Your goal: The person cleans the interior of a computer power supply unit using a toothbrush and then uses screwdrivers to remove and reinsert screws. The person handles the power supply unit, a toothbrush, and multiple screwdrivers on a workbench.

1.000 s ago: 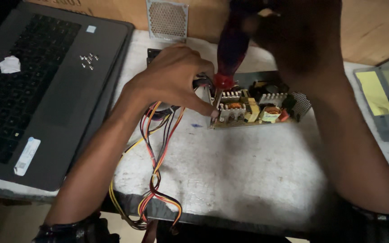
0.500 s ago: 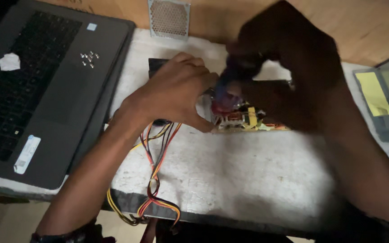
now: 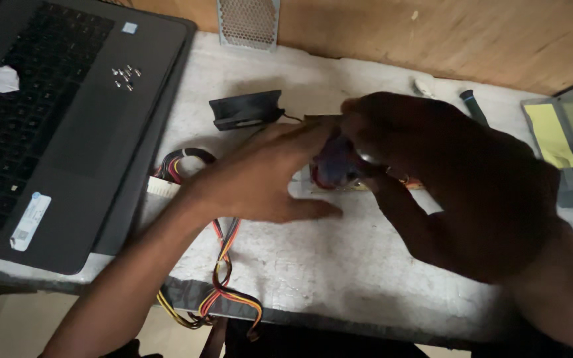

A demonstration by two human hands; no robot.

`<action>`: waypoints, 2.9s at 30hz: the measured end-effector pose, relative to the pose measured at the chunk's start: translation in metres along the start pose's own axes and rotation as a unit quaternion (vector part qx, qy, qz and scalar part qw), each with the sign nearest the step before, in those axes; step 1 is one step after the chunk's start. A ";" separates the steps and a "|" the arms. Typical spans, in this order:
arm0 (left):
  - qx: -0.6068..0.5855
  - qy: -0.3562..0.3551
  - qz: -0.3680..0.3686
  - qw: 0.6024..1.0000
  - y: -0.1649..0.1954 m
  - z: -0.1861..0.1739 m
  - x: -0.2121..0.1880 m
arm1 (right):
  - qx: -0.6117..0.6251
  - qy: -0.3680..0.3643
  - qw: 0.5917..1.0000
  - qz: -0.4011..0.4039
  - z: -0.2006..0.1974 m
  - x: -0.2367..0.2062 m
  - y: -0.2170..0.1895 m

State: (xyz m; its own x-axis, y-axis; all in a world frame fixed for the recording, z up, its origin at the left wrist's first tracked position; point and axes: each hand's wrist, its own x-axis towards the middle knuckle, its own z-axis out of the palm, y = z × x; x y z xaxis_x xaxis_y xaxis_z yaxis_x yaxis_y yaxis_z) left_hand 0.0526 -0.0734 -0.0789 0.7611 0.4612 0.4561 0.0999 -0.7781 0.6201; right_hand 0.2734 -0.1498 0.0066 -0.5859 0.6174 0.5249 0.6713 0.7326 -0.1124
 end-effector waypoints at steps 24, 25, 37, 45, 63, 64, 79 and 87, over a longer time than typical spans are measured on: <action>-0.111 -0.001 -0.058 0.992 -0.008 -0.004 -0.004 | 0.005 -0.029 0.999 0.020 0.007 0.006 -0.002; -0.124 -0.009 -0.050 0.991 -0.008 -0.004 -0.005 | -0.025 -0.033 0.999 0.028 0.006 0.006 -0.002; -0.119 -0.015 -0.043 0.992 -0.004 -0.010 -0.006 | 0.159 -0.040 0.986 -0.016 0.016 0.009 0.009; 0.010 0.023 -0.030 0.999 0.003 -0.002 -0.006 | 0.101 -0.117 0.986 0.064 0.009 0.012 0.007; -0.111 0.026 -0.070 0.991 -0.004 -0.004 -0.007 | 0.216 -0.032 0.975 -0.039 0.007 0.012 0.013; -0.077 0.023 -0.042 0.996 -0.004 -0.006 -0.006 | 0.223 -0.044 0.974 -0.029 0.006 0.013 0.011; -0.060 0.084 -0.032 0.994 0.005 -0.003 -0.003 | 0.130 -0.022 0.991 -0.002 0.010 0.022 0.005; -0.075 0.085 -0.063 0.992 0.002 0.001 -0.001 | 0.084 -0.027 0.995 0.053 0.014 0.019 0.014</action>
State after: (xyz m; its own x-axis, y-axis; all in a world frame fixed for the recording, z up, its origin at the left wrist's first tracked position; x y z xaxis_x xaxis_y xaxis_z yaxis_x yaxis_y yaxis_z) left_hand 0.0527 -0.0756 -0.0782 0.6282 0.6257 0.4624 0.0804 -0.6433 0.7614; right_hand 0.2653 -0.1234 0.0031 -0.5416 0.7054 0.4572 0.6487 0.6967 -0.3064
